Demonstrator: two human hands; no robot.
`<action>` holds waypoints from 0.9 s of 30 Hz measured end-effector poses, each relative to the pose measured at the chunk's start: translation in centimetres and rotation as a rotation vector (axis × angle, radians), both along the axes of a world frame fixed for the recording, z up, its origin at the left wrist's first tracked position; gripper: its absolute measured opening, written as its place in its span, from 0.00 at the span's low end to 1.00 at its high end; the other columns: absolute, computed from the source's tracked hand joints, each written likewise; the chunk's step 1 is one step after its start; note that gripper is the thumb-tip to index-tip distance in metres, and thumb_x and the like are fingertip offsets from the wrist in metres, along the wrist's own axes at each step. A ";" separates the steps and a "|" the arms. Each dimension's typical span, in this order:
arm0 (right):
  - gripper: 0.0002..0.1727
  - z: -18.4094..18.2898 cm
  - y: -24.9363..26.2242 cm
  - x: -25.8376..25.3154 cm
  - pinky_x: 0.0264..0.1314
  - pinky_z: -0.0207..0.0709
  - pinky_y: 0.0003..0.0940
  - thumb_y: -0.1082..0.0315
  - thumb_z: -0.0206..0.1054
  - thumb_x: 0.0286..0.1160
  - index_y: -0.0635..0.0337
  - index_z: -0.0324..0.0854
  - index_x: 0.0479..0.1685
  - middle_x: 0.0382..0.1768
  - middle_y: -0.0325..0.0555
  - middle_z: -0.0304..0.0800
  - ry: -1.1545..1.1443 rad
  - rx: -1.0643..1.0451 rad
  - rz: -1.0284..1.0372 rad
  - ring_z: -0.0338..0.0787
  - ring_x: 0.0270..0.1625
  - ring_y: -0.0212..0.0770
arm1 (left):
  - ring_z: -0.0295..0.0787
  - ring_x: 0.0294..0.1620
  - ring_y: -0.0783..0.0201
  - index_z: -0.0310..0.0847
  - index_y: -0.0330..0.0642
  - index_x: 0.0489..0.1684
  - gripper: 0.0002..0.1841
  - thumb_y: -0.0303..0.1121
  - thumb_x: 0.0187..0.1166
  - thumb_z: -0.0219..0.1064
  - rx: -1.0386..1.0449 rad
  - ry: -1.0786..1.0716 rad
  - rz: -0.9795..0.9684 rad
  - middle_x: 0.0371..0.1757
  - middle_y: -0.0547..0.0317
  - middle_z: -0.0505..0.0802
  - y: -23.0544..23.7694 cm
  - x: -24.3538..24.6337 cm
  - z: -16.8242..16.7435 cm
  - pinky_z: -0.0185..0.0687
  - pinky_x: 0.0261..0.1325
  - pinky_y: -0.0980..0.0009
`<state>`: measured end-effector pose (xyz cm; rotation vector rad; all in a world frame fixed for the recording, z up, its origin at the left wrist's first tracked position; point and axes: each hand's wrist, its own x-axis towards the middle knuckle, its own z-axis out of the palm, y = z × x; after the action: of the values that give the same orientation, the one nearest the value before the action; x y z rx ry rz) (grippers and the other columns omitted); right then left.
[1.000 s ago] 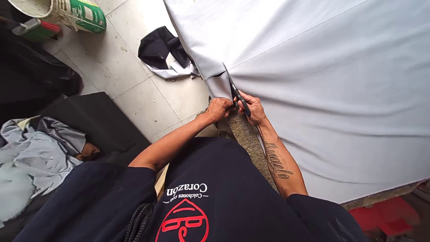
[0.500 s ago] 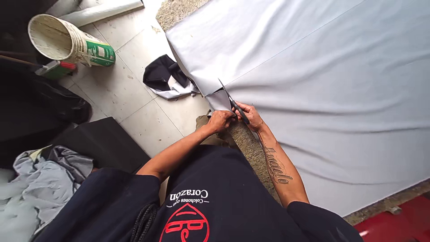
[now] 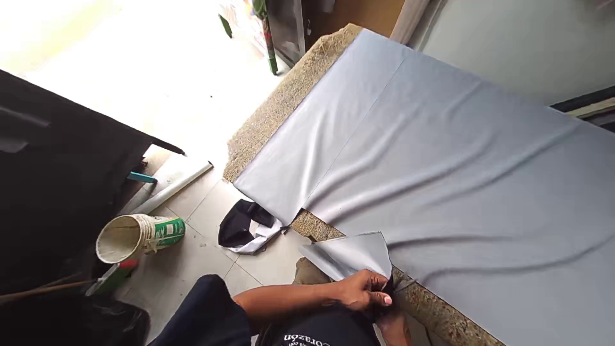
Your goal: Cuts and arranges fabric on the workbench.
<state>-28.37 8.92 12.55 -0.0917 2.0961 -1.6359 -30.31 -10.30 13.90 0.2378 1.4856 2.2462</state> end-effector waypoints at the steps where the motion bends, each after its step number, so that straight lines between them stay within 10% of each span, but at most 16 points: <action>1: 0.33 0.6 0.2 1.4 0.61 0.87 0.22 0.71 0.81 0.52 0.69 0.76 0.62 0.49 0.33 0.93 0.045 -0.008 -0.123 0.91 0.52 0.19 | 0.86 0.36 0.66 0.82 0.27 0.44 0.10 0.29 0.86 0.62 -0.015 0.054 -0.036 0.33 0.52 0.89 1.7 -0.8 1.1 0.84 0.47 0.64; 9: 0.27 6.3 14.1 8.8 0.49 0.90 0.28 0.86 0.71 0.53 0.51 0.76 0.54 0.41 0.27 0.92 0.304 -0.305 -1.031 0.91 0.44 0.26 | 0.88 0.65 0.48 0.84 0.31 0.62 0.28 0.42 0.70 0.81 -0.398 0.704 -0.401 0.60 0.41 0.92 17.2 1.2 0.1 0.81 0.74 0.51; 13: 0.25 8.6 26.1 15.2 0.42 0.87 0.25 0.79 0.78 0.52 0.45 0.78 0.50 0.38 0.25 0.88 0.544 -0.290 -1.351 0.88 0.39 0.24 | 0.93 0.62 0.49 0.90 0.38 0.58 0.21 0.41 0.71 0.79 -0.614 0.933 -0.483 0.58 0.47 0.96 27.1 6.9 -5.2 0.86 0.67 0.45; 20: 0.24 12.3 42.8 28.3 0.48 0.90 0.28 0.76 0.76 0.60 0.61 0.75 0.57 0.42 0.32 0.90 0.517 0.037 -1.702 0.91 0.44 0.27 | 0.96 0.48 0.35 0.92 0.39 0.57 0.15 0.32 0.78 0.67 -1.005 0.858 -0.889 0.45 0.38 0.97 45.8 11.7 -5.1 0.86 0.54 0.31; 24: 0.39 11.9 49.9 34.4 0.54 0.91 0.32 0.68 0.82 0.57 0.69 0.67 0.71 0.60 0.48 0.87 0.402 0.259 -1.827 0.92 0.55 0.35 | 0.93 0.61 0.46 0.86 0.38 0.68 0.18 0.31 0.82 0.64 -0.783 0.715 -0.847 0.56 0.41 0.95 60.9 8.6 -3.9 0.83 0.70 0.41; 27: 0.34 9.9 53.1 38.9 0.50 0.93 0.36 0.70 0.80 0.60 0.70 0.71 0.68 0.56 0.49 0.90 0.323 0.325 -1.920 0.95 0.51 0.39 | 0.92 0.63 0.56 0.83 0.32 0.67 0.18 0.26 0.80 0.65 -0.567 0.574 -0.774 0.60 0.43 0.94 74.1 5.5 -3.8 0.85 0.72 0.54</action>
<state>10.51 62.03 22.47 2.5352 2.5804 -1.8915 -24.77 63.83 10.11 1.1145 1.8070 1.1352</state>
